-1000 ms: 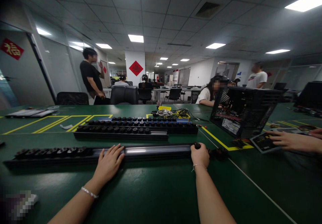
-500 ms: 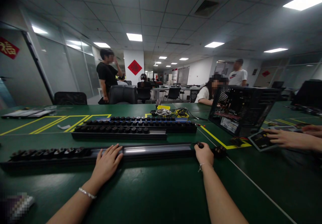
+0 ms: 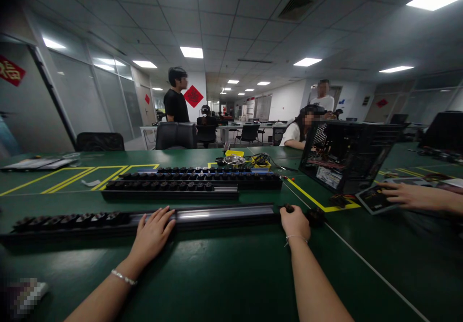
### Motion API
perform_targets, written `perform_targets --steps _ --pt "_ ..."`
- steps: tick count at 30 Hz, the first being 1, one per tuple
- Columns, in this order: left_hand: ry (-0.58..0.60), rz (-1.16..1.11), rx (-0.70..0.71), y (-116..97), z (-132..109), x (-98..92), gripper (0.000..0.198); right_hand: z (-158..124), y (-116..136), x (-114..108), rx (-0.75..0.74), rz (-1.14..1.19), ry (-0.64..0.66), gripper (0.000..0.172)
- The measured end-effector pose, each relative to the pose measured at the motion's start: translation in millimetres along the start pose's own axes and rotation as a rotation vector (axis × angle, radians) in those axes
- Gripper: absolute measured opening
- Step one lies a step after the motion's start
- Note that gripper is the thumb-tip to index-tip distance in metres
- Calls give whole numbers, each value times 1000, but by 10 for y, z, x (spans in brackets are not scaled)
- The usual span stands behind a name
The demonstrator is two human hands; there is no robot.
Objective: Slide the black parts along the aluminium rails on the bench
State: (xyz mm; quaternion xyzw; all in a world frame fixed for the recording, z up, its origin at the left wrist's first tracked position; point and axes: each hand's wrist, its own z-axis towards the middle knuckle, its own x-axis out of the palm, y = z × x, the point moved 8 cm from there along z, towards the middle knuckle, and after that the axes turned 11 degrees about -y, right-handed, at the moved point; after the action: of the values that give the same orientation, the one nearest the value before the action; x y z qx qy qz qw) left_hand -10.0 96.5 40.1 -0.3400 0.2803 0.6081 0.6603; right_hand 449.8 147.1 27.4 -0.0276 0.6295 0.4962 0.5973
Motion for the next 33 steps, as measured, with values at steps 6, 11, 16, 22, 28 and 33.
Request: perform_targets --steps 6,11,16,22,28,33 --pt "17 -4 -8 6 0 17 40 59 -101 -6 -13 -15 -28 51" --pt "8 -9 1 6 -5 9 39 257 -257 66 -22 5 -59 49" --pt "5 -12 0 4 -4 -2 39 305 -276 129 -25 -21 -25 51" --pt "-20 -24 3 8 -6 -20 39 326 -238 140 -30 -103 -37 51" --pt "-46 -57 1 29 -19 -2 38 387 -176 181 -101 -142 -54 48" --pt "-137 -100 -31 141 33 -85 35 331 -123 120 -197 -180 -167 44"
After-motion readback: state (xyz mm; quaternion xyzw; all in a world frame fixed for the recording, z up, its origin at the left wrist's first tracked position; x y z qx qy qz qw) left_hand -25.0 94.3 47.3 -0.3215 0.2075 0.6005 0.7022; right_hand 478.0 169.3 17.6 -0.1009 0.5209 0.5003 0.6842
